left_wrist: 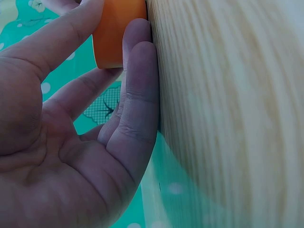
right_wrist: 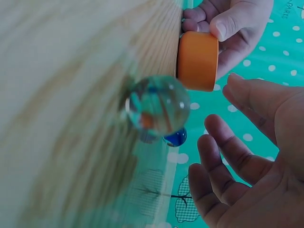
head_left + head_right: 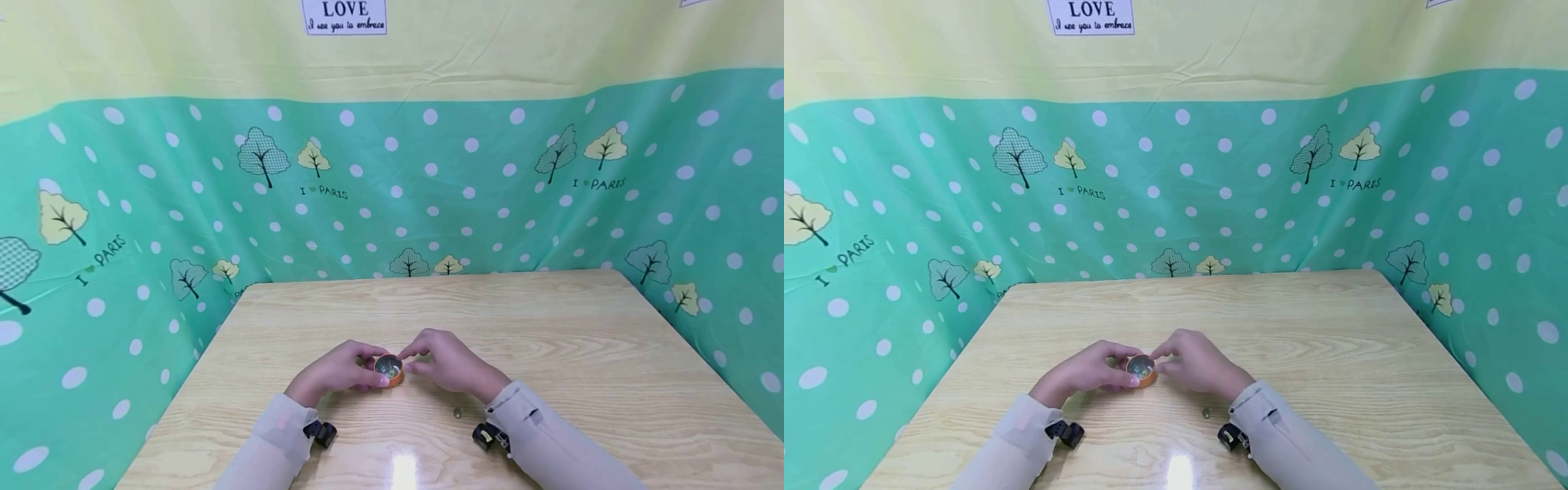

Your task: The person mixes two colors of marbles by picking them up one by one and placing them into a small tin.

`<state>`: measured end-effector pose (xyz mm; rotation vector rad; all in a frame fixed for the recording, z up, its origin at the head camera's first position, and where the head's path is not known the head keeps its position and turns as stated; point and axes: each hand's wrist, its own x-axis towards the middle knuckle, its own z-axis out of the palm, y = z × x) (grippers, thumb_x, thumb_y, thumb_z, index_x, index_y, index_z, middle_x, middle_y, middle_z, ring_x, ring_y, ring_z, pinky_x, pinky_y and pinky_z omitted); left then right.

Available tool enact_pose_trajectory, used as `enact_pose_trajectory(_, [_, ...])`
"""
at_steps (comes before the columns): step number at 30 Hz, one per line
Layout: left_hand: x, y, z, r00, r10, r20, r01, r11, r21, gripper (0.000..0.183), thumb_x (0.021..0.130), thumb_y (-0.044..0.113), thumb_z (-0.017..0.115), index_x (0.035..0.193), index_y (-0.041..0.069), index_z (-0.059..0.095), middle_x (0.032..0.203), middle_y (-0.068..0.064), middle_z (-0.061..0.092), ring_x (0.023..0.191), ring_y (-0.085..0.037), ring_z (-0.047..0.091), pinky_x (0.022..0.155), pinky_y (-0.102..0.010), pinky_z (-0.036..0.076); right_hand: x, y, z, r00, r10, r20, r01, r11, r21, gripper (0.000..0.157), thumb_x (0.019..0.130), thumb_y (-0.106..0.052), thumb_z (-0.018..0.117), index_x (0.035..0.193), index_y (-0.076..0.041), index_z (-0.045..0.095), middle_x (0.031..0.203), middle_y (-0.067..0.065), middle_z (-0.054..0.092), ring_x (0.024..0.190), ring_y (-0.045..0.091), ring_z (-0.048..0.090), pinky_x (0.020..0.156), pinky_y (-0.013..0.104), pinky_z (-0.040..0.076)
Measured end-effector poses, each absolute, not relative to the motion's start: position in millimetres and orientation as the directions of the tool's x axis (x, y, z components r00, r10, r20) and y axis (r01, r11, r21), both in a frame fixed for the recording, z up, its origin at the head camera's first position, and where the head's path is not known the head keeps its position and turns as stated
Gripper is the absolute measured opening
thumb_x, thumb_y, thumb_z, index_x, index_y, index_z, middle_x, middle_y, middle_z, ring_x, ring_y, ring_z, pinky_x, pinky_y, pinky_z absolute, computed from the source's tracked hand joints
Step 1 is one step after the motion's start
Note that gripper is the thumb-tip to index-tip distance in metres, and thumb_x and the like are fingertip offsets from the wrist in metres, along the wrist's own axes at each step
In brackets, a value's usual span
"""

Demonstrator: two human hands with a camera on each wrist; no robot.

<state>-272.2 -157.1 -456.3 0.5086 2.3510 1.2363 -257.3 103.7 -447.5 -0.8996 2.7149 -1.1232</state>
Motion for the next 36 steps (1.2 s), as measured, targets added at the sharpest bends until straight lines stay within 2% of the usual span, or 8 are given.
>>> enact_pose_trajectory(3, [-272,-157,-456,-0.839,0.506,-0.200,0.124,0.536,0.835,0.054,0.085,0.030,0.087,0.134,0.016,0.070,0.094,-0.009,0.068,0.071,-0.019,0.067,0.065,-0.032,0.055,-256,107,-447,-0.827,-0.540,0.157,-0.496,0.568,-0.656,0.024,0.095,-0.019,0.077,0.119,-0.019,0.079,0.107,0.001,0.071,0.103,0.024,0.066,0.092,0.047,0.055])
enact_pose_trajectory(9, [-272,-157,-456,-0.843,0.501,-0.197,0.127,0.541,0.832,0.056,0.084,0.030,0.088,0.135,0.014,0.070,0.094,-0.008,0.068,0.071,-0.019,0.067,0.066,-0.032,0.056,-254,112,-447,-0.837,-0.529,0.140,-0.488,0.606,-0.628,0.024,0.096,-0.020,0.076,0.120,-0.022,0.078,0.107,-0.003,0.070,0.101,0.018,0.065,0.084,0.034,0.053])
enact_pose_trajectory(17, [-272,-157,-457,-0.845,0.496,-0.202,0.122,0.547,0.828,0.059,0.084,0.030,0.088,0.137,0.013,0.068,0.096,-0.008,0.067,0.071,-0.019,0.067,0.066,-0.032,0.055,-251,118,-445,-0.846,-0.523,0.103,-0.462,0.624,-0.630,0.026,0.097,-0.024,0.075,0.123,-0.023,0.077,0.108,-0.002,0.069,0.096,0.012,0.062,0.080,0.030,0.051])
enact_pose_trajectory(22, [-273,-157,-457,-0.840,0.506,-0.195,0.146,0.557,0.818,0.062,0.085,0.031,0.087,0.140,0.011,0.066,0.096,-0.008,0.068,0.071,-0.020,0.067,0.066,-0.032,0.054,-249,127,-444,-0.857,-0.506,0.095,-0.442,0.628,-0.641,0.027,0.098,-0.024,0.074,0.124,-0.021,0.077,0.110,-0.001,0.070,0.098,0.014,0.063,0.080,0.033,0.051])
enact_pose_trajectory(28, [-273,-156,-457,-0.842,0.507,-0.188,0.157,0.561,0.813,0.056,0.085,0.030,0.087,0.135,0.013,0.069,0.093,-0.007,0.066,0.070,-0.019,0.066,0.066,-0.032,0.053,-250,137,-445,-0.873,-0.481,0.084,-0.418,0.647,-0.638,0.026,0.097,-0.024,0.074,0.123,-0.021,0.077,0.112,-0.001,0.070,0.103,0.017,0.064,0.086,0.039,0.053])
enact_pose_trajectory(36, [-274,-157,-458,-0.844,0.504,-0.184,0.160,0.564,0.810,0.060,0.085,0.031,0.087,0.138,0.012,0.067,0.092,-0.007,0.066,0.069,-0.018,0.066,0.066,-0.032,0.053,-252,146,-448,-0.877,-0.470,0.096,-0.418,0.649,-0.636,0.027,0.097,-0.025,0.075,0.123,-0.019,0.076,0.111,-0.002,0.070,0.103,0.016,0.063,0.087,0.040,0.052])
